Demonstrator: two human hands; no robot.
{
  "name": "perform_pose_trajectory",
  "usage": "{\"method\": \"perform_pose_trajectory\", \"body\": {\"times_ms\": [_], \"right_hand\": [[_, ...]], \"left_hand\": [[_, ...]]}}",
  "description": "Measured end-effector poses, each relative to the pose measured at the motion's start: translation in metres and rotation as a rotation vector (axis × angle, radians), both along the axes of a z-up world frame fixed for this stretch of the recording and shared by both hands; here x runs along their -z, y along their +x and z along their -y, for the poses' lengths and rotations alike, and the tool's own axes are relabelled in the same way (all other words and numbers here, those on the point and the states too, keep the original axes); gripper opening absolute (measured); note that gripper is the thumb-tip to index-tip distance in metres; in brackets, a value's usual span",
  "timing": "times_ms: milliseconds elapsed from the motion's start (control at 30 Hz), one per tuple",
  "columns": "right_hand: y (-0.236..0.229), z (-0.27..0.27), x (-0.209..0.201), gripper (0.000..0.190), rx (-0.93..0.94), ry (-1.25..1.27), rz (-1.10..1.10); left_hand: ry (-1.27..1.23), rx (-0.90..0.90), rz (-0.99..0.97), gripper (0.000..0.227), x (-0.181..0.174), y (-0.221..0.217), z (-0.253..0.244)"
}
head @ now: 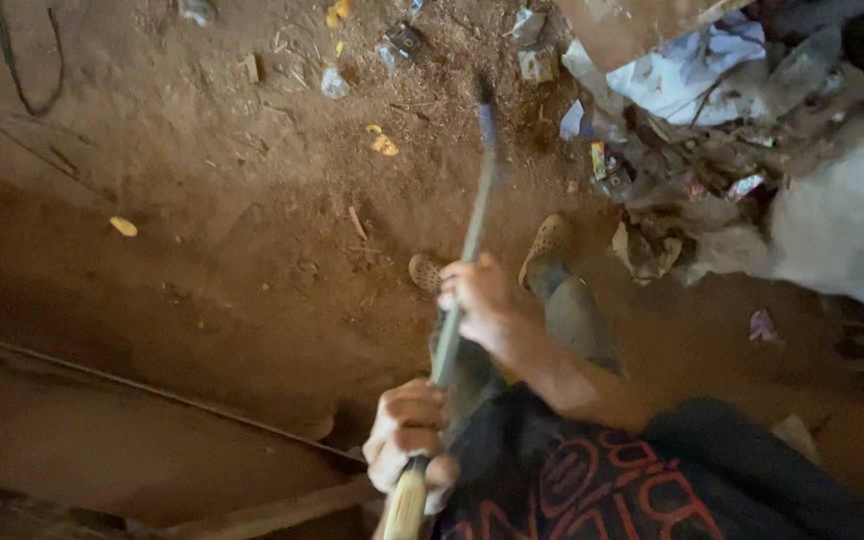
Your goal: The person sweeps a dirt floor in a cluttered storage area using a long-handled broom. They repeatedly sweep debris toward a corner and occasionally pick up larger pieces of trash by hand to move them aside.
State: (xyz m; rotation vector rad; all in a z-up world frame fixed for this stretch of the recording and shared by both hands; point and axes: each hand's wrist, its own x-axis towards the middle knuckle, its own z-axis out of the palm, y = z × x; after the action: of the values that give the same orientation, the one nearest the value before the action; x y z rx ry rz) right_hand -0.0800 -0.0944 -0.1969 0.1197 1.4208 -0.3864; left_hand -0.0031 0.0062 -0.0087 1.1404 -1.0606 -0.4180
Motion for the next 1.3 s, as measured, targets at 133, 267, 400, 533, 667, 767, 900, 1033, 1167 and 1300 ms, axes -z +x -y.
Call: {"method": "perform_pose_trajectory", "body": {"times_ms": [133, 267, 400, 533, 667, 767, 900, 1033, 1167, 1300], "right_hand": [[-0.02, 0.028, 0.106, 0.008, 0.071, -0.074, -0.133], [-0.012, 0.039, 0.236, 0.014, -0.113, -0.121, -0.235], [0.065, 0.025, 0.283, 0.016, -0.159, -0.103, -0.31], [0.159, -0.008, 0.241, 0.019, -0.21, -0.064, -0.315], [0.243, -0.027, 0.171, 0.023, -0.377, -0.061, -0.273], [0.284, -0.035, 0.123, 0.023, -0.528, -0.095, -0.169], [0.305, -0.047, 0.066, 0.013, -0.563, -0.1, 0.068], [0.281, -0.062, 0.019, 0.01, -0.424, -0.052, 0.304], [0.192, -0.061, 0.017, 0.01, -0.3, -0.069, 0.104], [0.102, -0.033, 0.106, 0.009, -0.332, -0.099, -0.372]], "left_hand": [[0.301, -0.119, -0.289, 0.034, 0.059, -0.003, -0.021], [0.466, -0.261, -0.507, 0.032, 0.148, 0.017, -0.005], [0.396, -0.324, -0.675, 0.033, 0.187, 0.097, -0.013], [0.394, -0.292, -0.358, 0.035, 0.156, 0.175, -0.05], [0.352, -0.416, -0.271, 0.029, 0.111, 0.212, -0.065], [0.391, -0.485, -0.121, 0.039, 0.083, 0.216, -0.071], [0.415, -0.533, -0.072, 0.029, 0.035, 0.202, -0.075], [0.442, -0.257, 0.0, 0.021, -0.037, 0.201, -0.084], [0.354, -0.371, -0.271, 0.022, -0.039, 0.18, -0.101], [0.361, -0.255, -0.541, 0.029, 0.078, 0.152, -0.085]]}}
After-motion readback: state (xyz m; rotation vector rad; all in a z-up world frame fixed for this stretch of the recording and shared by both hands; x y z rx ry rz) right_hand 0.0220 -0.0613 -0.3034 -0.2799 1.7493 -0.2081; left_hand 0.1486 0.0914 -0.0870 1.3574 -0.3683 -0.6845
